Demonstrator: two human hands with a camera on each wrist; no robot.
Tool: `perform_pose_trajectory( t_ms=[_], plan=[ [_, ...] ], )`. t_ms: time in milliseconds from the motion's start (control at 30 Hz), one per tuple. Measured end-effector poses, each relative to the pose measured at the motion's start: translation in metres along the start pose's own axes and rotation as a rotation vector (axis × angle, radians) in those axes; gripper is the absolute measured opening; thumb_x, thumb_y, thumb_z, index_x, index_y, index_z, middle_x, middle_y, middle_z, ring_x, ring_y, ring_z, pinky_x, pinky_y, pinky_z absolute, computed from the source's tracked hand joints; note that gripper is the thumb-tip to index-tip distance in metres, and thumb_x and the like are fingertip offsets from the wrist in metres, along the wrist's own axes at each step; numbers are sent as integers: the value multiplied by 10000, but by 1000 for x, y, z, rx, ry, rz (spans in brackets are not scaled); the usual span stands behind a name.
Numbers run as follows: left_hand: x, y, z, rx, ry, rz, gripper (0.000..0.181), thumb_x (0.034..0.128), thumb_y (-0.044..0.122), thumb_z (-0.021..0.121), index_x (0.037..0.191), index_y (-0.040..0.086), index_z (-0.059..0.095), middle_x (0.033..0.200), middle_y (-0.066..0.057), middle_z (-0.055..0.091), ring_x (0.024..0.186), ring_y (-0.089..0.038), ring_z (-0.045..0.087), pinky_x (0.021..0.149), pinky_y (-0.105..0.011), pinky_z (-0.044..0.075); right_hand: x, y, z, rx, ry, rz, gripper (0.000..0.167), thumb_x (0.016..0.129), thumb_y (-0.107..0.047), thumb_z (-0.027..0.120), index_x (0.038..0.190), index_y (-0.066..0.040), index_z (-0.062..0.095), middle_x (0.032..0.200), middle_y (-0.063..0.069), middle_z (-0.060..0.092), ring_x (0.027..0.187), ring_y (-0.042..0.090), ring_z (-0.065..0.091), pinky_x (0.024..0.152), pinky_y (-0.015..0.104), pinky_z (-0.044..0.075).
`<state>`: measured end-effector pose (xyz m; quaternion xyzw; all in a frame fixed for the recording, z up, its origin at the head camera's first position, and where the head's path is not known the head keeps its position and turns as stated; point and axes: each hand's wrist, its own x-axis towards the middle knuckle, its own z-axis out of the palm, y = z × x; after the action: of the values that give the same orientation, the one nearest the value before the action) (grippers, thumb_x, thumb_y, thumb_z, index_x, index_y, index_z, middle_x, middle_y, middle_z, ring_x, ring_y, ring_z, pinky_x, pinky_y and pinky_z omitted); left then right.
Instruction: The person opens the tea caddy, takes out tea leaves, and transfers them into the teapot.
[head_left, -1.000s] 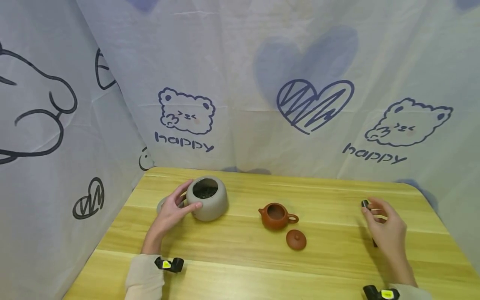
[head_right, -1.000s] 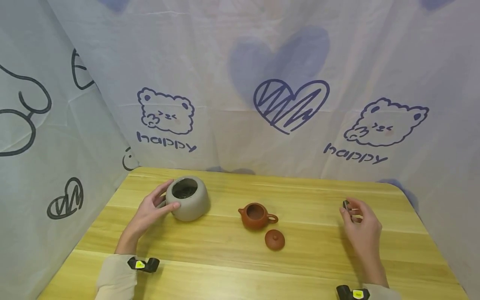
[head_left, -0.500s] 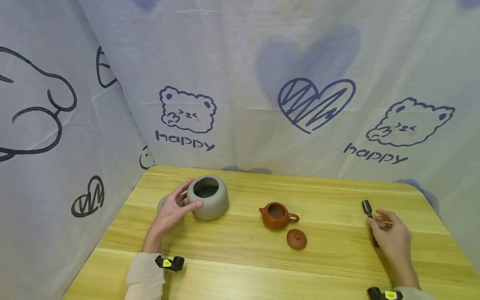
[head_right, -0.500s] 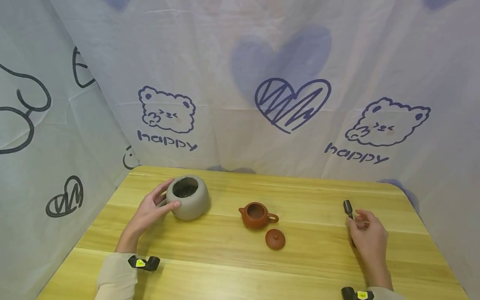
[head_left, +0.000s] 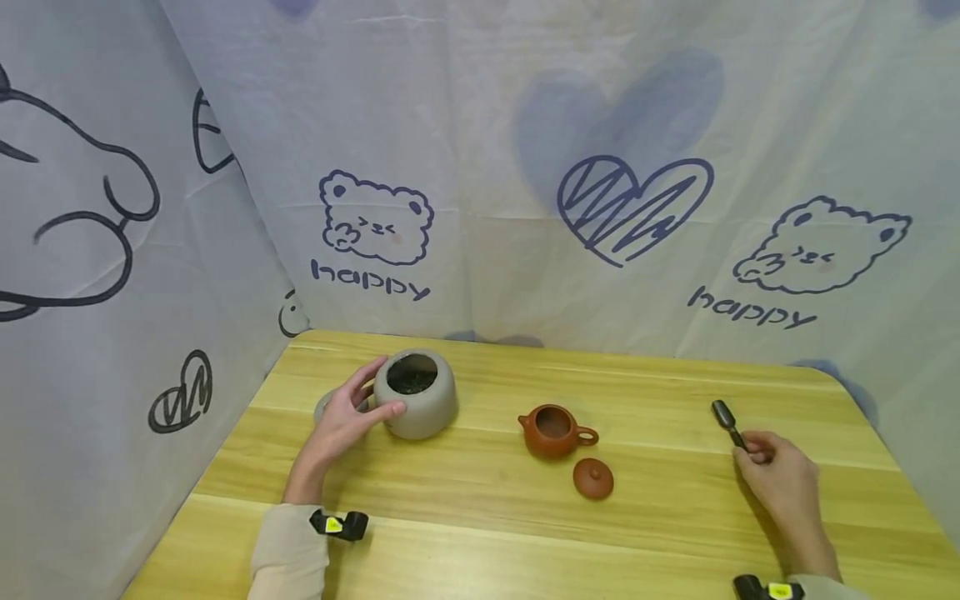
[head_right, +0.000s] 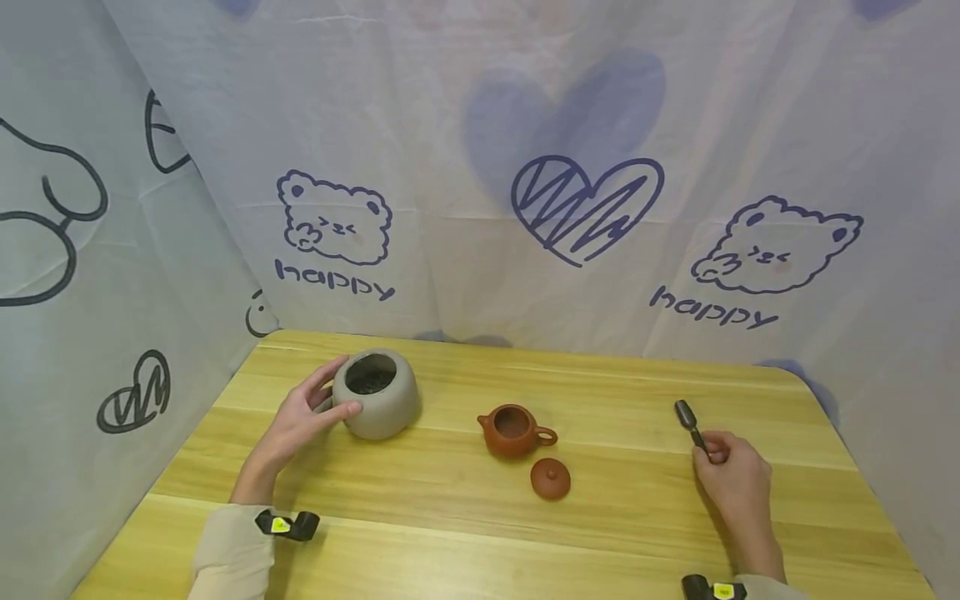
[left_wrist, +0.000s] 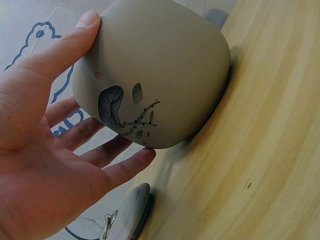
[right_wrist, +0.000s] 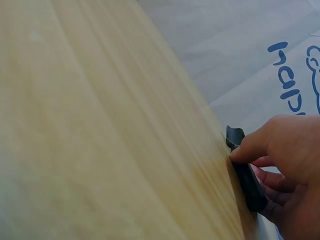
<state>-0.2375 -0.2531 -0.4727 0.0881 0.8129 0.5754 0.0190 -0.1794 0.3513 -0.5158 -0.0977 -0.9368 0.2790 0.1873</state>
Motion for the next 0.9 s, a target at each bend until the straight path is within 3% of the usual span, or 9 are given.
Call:
perform_pose_trajectory(
  t_ms=[267,333,400,533,667,800,900],
  plan=[
    [2,2,-2,8,-9,-1,842,920,256,804,1610,130,337,1644,-146,310,1477,-445,323,1188,-575,301,1,-4,-2,-10,-14,4,243,880,-65,692,1087,56,729,891,173,721,778,291,657,713,398,454],
    [3,3,-2,5,-12,-6,841,919,255,806,1609,139,340,1645,-137,311,1477,-438,326,1189,-571,303,0,-6,-3,0,-7,12,237,889,-76,695,1095,34,738,932,185,725,776,236,673,714,356,461],
    [4,3,-3,0,-11,-15,838,914,257,812,1606,157,350,1644,-122,316,1479,-424,329,1190,-562,308,0,-9,-5,16,11,15,227,898,-86,712,1099,13,749,983,192,729,750,65,647,704,266,457],
    [3,1,-3,-1,-7,-12,836,912,261,813,1605,160,354,1645,-122,316,1481,-422,327,1187,-562,313,1,-16,-7,77,51,18,210,911,-108,741,1099,-22,771,1040,189,736,718,-219,464,656,107,414],
    [3,1,-2,0,-6,-6,838,915,258,810,1605,139,349,1646,-131,312,1483,-429,319,1188,-566,309,3,-25,-11,178,48,43,219,943,-162,747,1119,-35,782,999,60,758,745,-231,498,646,47,443],
    [3,0,-2,0,-3,-1,841,914,259,811,1605,132,349,1647,-125,313,1482,-429,322,1188,-566,308,4,-34,-14,315,57,85,263,941,-192,770,1119,1,773,901,-206,694,774,-174,585,665,54,495],
    [2,0,-1,-3,0,1,843,910,260,815,1605,143,352,1645,-111,319,1480,-421,330,1187,-559,316,4,-40,-14,398,76,119,293,919,-185,797,1114,30,759,865,-271,670,770,-130,625,671,66,512]
  ],
)
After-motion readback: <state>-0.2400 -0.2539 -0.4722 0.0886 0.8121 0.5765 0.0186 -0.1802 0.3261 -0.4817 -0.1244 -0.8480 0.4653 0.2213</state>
